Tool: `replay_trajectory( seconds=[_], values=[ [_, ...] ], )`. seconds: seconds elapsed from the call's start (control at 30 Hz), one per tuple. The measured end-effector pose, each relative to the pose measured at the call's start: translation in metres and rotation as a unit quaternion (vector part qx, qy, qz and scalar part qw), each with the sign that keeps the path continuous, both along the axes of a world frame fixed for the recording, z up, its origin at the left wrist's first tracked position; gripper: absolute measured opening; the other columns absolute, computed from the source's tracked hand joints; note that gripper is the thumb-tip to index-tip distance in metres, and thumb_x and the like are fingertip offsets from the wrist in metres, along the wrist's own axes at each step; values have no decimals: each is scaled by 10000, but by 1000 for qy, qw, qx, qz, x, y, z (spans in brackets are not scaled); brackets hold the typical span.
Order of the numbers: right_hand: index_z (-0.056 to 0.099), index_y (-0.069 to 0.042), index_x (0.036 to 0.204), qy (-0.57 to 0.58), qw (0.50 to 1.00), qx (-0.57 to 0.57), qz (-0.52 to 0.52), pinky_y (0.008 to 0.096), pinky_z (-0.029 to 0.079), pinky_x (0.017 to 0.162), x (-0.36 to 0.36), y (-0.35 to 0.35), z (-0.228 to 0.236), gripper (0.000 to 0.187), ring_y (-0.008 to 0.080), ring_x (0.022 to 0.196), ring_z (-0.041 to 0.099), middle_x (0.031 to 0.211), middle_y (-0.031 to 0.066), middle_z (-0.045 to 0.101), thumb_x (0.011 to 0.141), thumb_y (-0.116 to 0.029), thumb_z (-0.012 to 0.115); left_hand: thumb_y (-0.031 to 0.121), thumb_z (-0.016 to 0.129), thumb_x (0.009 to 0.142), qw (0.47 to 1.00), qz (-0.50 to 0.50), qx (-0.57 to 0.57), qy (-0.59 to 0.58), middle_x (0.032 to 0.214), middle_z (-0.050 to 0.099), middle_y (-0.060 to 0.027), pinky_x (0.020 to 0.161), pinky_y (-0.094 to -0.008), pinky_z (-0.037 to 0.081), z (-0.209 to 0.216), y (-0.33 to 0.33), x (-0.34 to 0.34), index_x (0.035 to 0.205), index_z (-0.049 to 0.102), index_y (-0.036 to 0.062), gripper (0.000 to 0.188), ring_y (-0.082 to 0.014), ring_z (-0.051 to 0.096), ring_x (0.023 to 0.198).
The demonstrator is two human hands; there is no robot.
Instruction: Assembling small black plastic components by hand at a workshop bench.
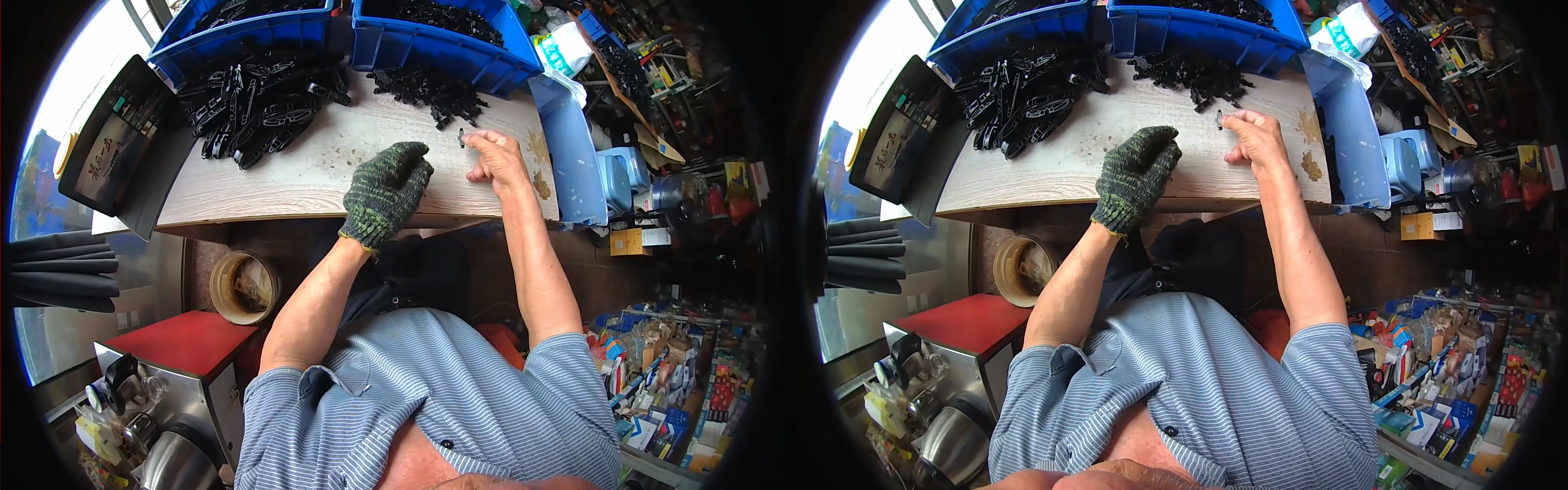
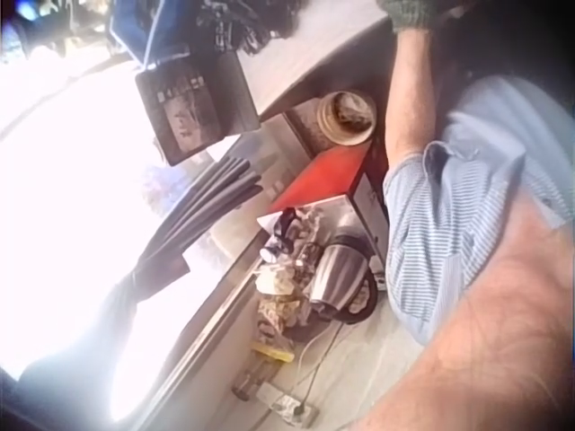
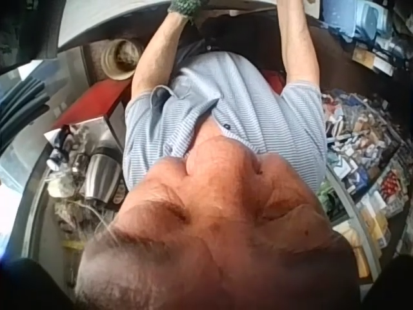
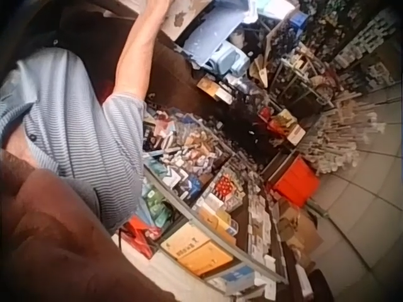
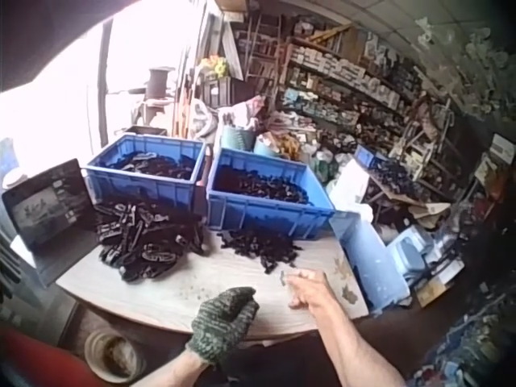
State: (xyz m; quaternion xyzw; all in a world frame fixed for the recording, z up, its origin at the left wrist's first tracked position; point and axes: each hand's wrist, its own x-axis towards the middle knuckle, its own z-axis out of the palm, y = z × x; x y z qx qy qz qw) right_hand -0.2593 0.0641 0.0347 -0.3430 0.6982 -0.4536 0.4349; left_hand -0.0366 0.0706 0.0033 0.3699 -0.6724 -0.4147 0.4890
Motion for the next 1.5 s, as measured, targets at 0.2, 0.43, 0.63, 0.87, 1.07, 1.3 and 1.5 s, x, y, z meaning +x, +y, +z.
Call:
replay_trajectory(
  seconds=[0.2, 0.43, 0.63, 0.87, 1.07, 1.3, 1.5],
  values=[
    [687, -18, 879, -84, 992, -82, 46, 301, 512, 460, 22, 15, -8, 176, 74, 380, 423, 514, -34, 487, 870, -180, 755, 178, 648, 963, 959, -101, 252, 79, 1055, 683, -103, 693, -276, 578, 12, -14, -7, 1406, 532, 75, 470, -144, 662, 845],
    [702, -40, 918, -97, 981, -117, 116, 229, 410, 415, 32, 19, -16, 138, 43, 408, 384, 590, -37, 545, 918, -178, 710, 206, 677, 941, 940, -150, 290, 101, 791, 684, -82, 551, -277, 523, 18, -30, -16, 1151, 663, 3, 292, -138, 641, 625],
    [704, -46, 1036, -99, 977, -152, 112, 229, 478, 441, 38, 24, -17, 223, 28, 440, 416, 703, -27, 623, 877, -189, 767, 189, 605, 925, 947, -99, 283, 120, 713, 677, -126, 545, -328, 541, 21, -32, -16, 895, 674, -17, 219, -194, 683, 588],
    [694, -40, 1001, -110, 983, -126, 71, 245, 527, 485, 40, 26, -16, 274, 49, 442, 469, 613, -31, 570, 842, -225, 819, 204, 684, 908, 990, -48, 126, 36, 933, 699, -129, 626, -340, 563, 11, -21, -8, 1108, 661, 22, 271, -216, 682, 721],
    [676, -41, 958, -122, 976, -166, 69, 303, 543, 487, 38, 25, -21, 227, 97, 410, 481, 480, -14, 472, 865, -214, 791, 228, 673, 863, 881, 266, -227, -319, 1155, 664, -162, 926, -490, 483, 15, -28, 72, 1172, 660, 88, 340, -352, 605, 1093],
    [675, -37, 961, -128, 973, -180, 69, 304, 562, 496, 37, 23, -25, 225, 98, 416, 505, 483, -17, 478, 862, -202, 791, 209, 630, 855, 832, 244, -231, -441, 1056, 674, -112, 806, -511, 483, 4, -56, 109, 1140, 653, 110, 303, -359, 602, 991],
    [676, -43, 954, -134, 970, -186, 75, 304, 563, 498, 38, 24, -26, 207, 100, 422, 514, 488, -15, 484, 859, -189, 789, 219, 616, 884, 855, 185, -248, -417, 1058, 678, -113, 804, -505, 487, -2, -55, 107, 1122, 665, 117, 264, -358, 607, 996]
  ],
)
